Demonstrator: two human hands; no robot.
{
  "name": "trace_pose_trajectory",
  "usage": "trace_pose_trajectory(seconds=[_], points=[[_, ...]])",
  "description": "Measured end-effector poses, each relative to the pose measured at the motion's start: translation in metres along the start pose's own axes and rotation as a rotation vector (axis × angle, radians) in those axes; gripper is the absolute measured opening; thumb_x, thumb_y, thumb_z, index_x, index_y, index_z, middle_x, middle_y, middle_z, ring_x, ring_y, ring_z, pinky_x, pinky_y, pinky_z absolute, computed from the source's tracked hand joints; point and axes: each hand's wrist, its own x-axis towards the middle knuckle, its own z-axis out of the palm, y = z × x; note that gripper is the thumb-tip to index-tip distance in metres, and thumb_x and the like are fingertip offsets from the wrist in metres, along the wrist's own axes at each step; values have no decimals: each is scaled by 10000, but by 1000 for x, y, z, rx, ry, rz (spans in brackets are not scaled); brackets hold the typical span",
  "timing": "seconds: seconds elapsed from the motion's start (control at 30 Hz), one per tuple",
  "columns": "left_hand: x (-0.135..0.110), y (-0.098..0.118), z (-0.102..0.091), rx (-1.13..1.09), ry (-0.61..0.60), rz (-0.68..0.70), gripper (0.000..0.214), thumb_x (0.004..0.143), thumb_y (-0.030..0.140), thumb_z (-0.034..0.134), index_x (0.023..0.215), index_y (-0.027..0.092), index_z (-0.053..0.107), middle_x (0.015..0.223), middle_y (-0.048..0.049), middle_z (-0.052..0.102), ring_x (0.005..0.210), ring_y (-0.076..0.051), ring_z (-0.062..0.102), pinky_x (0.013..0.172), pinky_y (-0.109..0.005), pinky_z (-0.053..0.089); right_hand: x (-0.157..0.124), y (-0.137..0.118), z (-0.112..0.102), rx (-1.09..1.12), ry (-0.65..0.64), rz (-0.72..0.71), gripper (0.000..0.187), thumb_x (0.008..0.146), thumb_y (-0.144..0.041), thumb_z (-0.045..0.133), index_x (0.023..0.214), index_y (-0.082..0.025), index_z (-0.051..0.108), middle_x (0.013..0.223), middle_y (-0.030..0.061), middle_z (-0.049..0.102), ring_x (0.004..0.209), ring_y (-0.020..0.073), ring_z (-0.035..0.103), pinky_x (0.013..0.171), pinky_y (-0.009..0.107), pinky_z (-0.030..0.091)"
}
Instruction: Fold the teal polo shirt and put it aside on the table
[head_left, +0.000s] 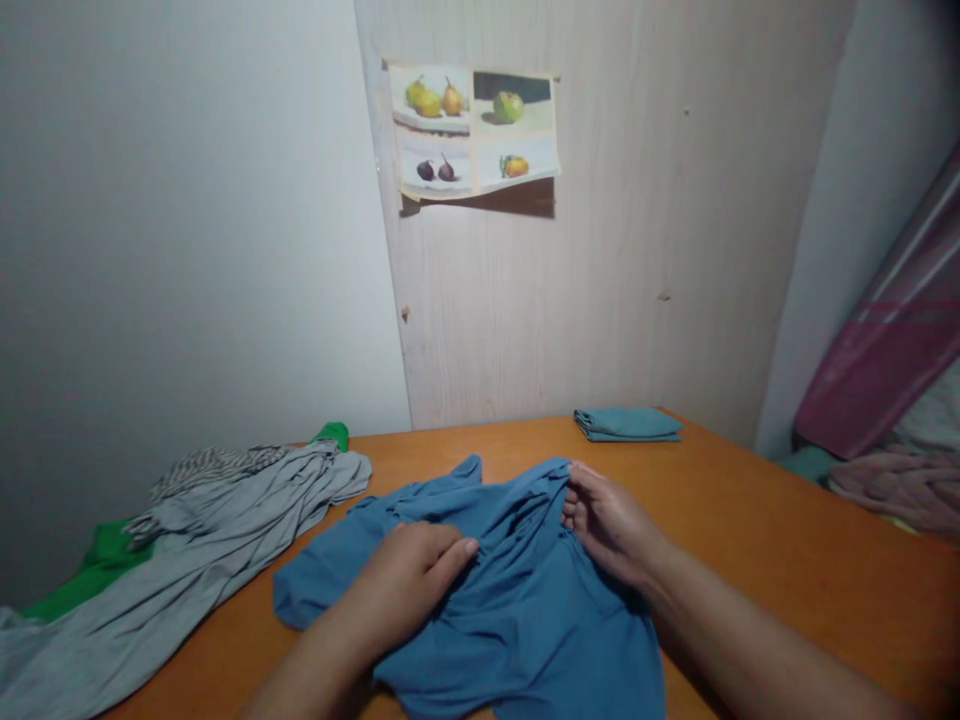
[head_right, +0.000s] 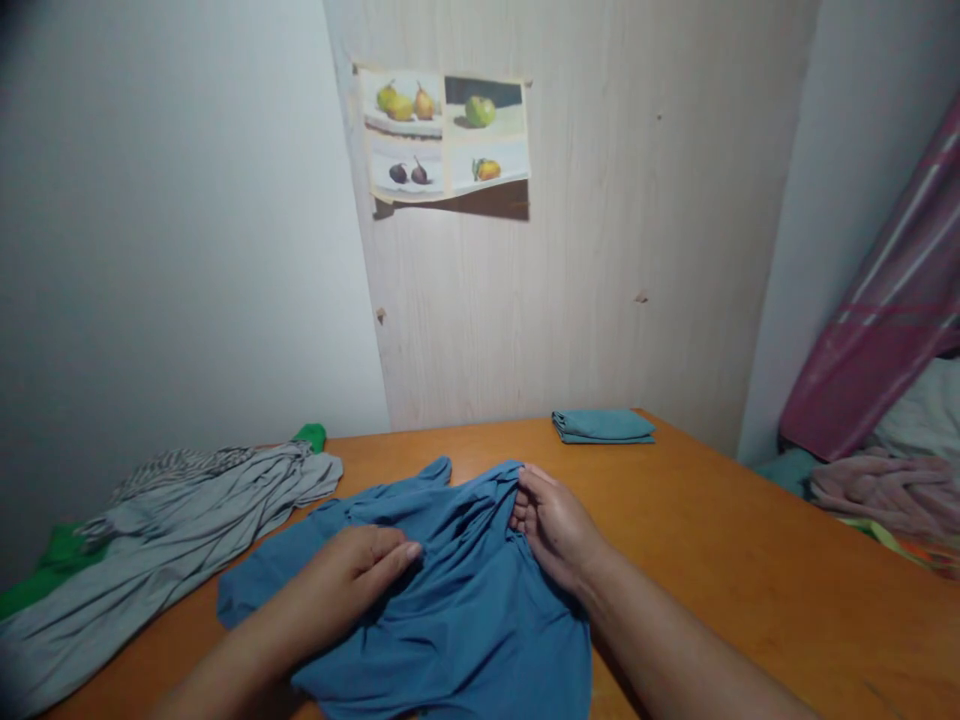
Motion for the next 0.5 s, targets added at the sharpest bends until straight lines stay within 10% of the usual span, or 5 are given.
trace_pose_trajectory(seconds=[0.2,0.5], points=[[7,10,22,30,123,27,232,829,423,653,731,213,644,810,-35,639,803,-207,568,709,-292,396,-17,-6,16,53,-192,107,272,862,-432,717,825,-235,534,647,-44,586,565,119,552,628,255,471],[16,-1,17,-1030,357,-269,236,857,433,605,840,203,560,752,27,602,662,-144,556,666,-261,452,-15,-8,20,33,-207,109,203,830,-388,714,898,-207,652,834,28,719,825,216,690,772,340,548]])
